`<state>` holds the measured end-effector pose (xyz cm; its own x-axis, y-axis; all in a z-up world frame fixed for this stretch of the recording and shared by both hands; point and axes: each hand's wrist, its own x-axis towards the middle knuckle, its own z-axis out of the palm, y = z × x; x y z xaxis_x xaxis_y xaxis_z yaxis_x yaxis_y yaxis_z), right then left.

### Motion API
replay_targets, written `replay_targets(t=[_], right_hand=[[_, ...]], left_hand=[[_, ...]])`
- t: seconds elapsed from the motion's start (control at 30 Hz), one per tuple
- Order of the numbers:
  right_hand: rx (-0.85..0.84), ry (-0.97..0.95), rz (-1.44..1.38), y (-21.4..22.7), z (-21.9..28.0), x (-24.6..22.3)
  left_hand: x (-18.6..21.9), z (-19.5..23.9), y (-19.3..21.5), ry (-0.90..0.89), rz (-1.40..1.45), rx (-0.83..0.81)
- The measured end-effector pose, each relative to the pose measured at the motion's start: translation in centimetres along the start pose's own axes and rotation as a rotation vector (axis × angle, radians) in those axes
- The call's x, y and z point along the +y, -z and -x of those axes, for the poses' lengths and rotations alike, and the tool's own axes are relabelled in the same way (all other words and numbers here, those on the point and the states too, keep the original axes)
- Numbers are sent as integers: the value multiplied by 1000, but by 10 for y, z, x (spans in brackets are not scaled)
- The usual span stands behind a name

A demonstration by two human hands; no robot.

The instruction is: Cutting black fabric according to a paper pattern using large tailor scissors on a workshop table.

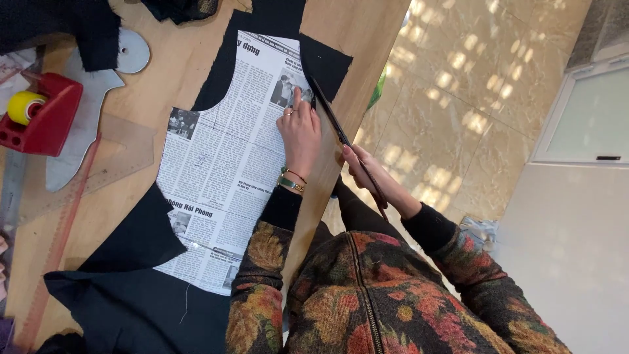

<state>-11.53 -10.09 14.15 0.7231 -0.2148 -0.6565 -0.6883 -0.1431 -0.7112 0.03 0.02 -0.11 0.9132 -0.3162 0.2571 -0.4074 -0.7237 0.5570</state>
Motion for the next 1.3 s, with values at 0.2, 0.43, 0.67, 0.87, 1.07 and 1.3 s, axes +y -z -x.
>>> replay_targets(t=[0.2,0.43,0.67,0.87,1.07,1.3], right_hand=[[-10,8,-130,-13,4,-19],[6,-3,-65,-24,-18,-15],[11,-22,-220,-37,-28,-6],[-1,-81,-345,-52,-37,-3],[-1,-68,-377,-60,-47,-1],[-1,-59,-466,-66,-53,0]], left_hand=[[-4,0,-3,0,20,1],[-2,-2,4,13,59,-28],[4,-6,21,29,127,-10],[-7,-2,5,39,171,20],[0,-7,28,18,259,41],[-3,-8,29,22,309,34]])
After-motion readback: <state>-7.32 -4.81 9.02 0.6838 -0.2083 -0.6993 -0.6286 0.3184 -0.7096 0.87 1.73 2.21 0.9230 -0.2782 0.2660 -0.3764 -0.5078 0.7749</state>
